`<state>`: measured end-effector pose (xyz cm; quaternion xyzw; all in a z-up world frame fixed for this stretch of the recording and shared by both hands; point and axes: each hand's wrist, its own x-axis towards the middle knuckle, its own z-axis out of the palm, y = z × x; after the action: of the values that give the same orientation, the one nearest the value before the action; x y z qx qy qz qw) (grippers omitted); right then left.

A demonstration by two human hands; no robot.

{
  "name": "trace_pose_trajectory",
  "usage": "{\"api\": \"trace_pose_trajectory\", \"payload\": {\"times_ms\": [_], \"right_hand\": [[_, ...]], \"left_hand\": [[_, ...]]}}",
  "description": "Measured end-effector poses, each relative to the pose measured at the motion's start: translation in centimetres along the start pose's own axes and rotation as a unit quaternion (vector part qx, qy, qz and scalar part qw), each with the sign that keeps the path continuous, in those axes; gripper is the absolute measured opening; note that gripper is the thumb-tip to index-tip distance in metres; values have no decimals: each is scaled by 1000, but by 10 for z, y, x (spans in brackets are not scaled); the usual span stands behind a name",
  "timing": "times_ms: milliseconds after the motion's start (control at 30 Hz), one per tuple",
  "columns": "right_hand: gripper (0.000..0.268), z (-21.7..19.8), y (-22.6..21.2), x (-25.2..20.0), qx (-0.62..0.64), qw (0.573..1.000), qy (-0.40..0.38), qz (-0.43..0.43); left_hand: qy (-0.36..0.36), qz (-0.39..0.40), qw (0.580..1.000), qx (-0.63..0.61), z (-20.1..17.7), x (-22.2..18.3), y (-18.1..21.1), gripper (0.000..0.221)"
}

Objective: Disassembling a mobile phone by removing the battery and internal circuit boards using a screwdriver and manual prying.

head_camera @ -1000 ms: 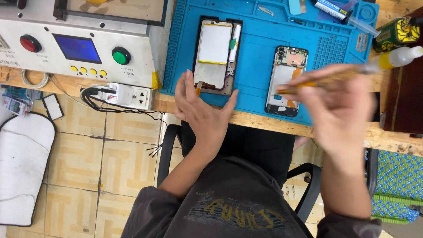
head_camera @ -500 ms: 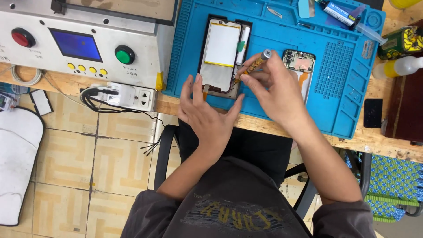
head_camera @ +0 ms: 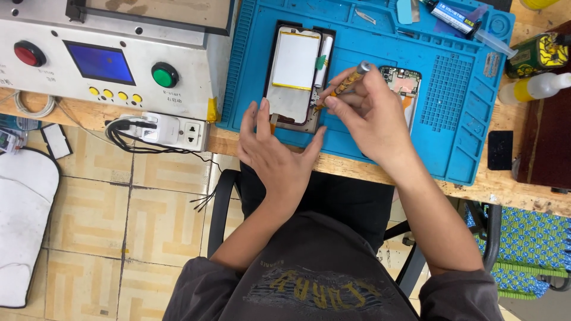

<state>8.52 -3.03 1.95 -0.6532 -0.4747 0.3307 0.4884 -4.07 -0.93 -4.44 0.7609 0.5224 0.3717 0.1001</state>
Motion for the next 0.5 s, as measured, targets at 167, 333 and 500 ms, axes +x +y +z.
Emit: {"api": "trace_pose_trajectory", "payload": {"times_ms": [167, 333, 500], "right_hand": [[29, -7, -5, -18, 188, 979, 71, 21], [72, 2, 1, -48, 490, 852, 173, 60], [67, 7, 1, -65, 538, 815, 213, 20]], "left_hand": [[72, 61, 993, -67, -2, -1, -1, 82], [6, 122, 896, -428, -20, -6, 16, 53], [-88, 52, 865, -491, -29, 3, 43, 34]]}}
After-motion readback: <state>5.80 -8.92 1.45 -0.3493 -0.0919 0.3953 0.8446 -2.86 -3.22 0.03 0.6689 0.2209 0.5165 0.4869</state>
